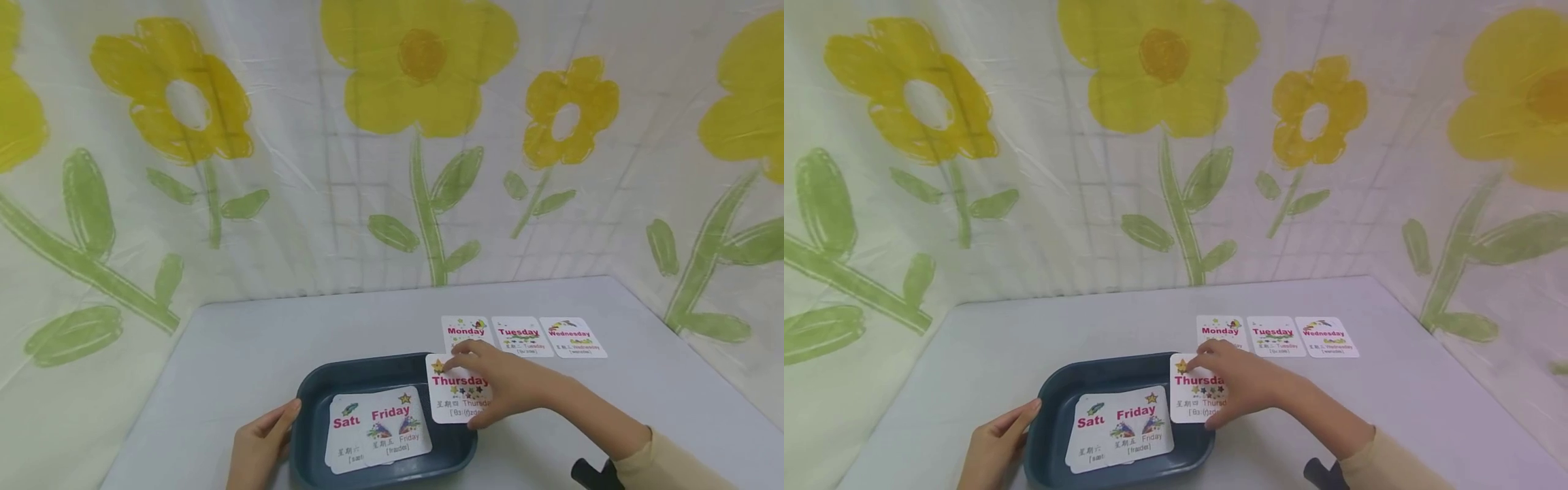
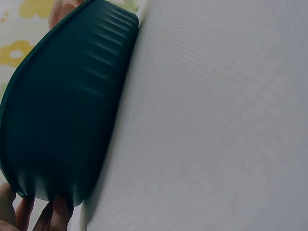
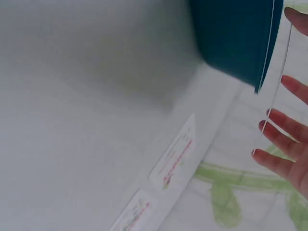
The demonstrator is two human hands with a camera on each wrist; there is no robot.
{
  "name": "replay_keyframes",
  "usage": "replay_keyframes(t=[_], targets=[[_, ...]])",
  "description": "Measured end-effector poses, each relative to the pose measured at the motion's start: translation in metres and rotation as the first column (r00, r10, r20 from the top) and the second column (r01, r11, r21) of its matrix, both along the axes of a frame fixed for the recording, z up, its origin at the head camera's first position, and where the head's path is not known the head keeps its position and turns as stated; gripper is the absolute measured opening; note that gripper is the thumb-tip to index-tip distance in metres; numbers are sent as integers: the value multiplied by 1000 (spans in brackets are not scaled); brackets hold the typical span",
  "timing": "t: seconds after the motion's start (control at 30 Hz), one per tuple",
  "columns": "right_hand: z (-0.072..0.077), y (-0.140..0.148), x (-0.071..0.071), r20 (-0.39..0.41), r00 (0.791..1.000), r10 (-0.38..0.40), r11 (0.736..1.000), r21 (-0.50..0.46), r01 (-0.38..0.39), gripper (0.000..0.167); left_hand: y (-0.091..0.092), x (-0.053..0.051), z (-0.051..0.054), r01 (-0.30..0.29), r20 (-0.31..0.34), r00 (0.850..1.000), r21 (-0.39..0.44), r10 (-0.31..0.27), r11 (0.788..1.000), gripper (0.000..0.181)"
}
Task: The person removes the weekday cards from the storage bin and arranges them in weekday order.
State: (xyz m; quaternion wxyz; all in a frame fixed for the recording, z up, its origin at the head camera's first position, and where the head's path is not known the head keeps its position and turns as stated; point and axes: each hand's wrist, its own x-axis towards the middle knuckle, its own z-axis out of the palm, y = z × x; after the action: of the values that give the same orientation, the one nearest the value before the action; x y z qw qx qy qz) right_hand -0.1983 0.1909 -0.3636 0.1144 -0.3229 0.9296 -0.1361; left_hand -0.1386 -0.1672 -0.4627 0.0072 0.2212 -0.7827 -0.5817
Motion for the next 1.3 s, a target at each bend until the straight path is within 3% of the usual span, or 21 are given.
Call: replay_keyframes(t=[0.27, 0.53, 0.93, 1.3], targets=[[4, 28, 0, 13, 997, -70, 997, -13, 71, 69, -2, -2, -3, 10, 10, 1000, -13, -10, 1000, 87], [0, 52, -9, 20, 996, -92, 996, -11, 92, 69, -3, -4, -1, 14, 14, 1000, -23, -14, 1000, 87], [-25, 54, -24, 73, 993, -91, 996, 7, 90, 68, -1, -5, -4, -1, 4, 1000, -7, 1, 1000, 85], [-45, 49, -32, 104, 994, -25, 999, 23, 23, 65, 0, -1, -3, -4, 14, 1000, -8, 4, 1000, 86]])
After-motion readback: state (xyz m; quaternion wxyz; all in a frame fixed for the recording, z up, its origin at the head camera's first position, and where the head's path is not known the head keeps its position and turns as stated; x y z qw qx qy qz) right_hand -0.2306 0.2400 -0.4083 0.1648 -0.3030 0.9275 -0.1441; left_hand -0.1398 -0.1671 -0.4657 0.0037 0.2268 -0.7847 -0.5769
